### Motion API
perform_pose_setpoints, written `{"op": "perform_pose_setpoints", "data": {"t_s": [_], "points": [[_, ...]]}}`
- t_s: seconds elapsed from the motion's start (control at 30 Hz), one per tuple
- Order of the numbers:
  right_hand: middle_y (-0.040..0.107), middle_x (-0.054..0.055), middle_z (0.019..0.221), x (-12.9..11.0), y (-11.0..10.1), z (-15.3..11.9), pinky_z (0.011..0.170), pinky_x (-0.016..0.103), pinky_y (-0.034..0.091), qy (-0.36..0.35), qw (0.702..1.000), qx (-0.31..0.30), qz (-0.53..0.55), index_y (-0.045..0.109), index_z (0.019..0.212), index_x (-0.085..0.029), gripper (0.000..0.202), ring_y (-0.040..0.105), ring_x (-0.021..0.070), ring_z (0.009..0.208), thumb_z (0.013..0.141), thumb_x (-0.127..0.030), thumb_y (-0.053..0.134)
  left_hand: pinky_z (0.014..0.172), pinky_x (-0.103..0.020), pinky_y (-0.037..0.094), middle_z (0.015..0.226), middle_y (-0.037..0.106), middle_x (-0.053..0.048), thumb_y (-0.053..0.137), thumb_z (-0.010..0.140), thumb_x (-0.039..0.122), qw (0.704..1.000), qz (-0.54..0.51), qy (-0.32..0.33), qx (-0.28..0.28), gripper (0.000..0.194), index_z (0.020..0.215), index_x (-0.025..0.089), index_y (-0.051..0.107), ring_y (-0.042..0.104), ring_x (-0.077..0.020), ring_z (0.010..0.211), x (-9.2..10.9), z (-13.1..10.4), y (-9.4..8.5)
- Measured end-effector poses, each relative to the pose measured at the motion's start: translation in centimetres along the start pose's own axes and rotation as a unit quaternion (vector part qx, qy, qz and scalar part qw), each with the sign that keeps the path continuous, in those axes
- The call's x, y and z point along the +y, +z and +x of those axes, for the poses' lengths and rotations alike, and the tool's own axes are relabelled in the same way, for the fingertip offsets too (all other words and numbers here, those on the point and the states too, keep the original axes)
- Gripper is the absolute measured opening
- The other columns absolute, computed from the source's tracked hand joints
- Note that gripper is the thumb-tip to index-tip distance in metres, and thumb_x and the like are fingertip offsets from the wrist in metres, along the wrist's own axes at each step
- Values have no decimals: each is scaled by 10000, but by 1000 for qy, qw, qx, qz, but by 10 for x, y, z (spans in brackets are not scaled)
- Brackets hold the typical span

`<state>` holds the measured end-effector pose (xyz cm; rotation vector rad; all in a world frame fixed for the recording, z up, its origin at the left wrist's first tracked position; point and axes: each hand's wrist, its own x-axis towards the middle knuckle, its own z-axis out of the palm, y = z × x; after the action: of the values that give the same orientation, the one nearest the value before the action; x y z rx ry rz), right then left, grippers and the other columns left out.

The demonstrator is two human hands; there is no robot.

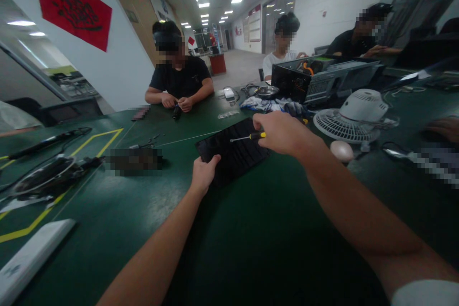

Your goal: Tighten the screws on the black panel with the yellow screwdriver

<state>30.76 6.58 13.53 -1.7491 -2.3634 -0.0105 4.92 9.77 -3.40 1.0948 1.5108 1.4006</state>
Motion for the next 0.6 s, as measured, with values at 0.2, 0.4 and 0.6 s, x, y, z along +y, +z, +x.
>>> {"op": "perform_pose_setpoints", "data": {"t_s": [0.2,0.4,0.6], "points": [[820,150,1113,-2,0,0,810,420,537,27,999,25,-10,811,1093,-220,255,753,368,1072,871,-220,684,867,-429,621,921,798,-103,913,661,395,1000,-20,1,-15,386,930,166,757,764,-283,855,2,-2,1],[819,210,1189,-1,0,3,917,533,575,57,998,0,-28,855,1117,-198,360,745,430,1150,954,-415,619,854,-442,616,866,773,-80,906,652,405,1000,-10,-8,-7,392,918,163,750,751,-285,831,3,-2,2],[814,230,1115,13,-2,9,887,495,561,40,998,-52,-4,834,1082,-158,454,752,390,1077,1013,-506,551,871,-438,614,923,791,-94,903,671,428,1000,-10,4,-22,415,955,156,768,756,-284,863,1,-1,0]]}}
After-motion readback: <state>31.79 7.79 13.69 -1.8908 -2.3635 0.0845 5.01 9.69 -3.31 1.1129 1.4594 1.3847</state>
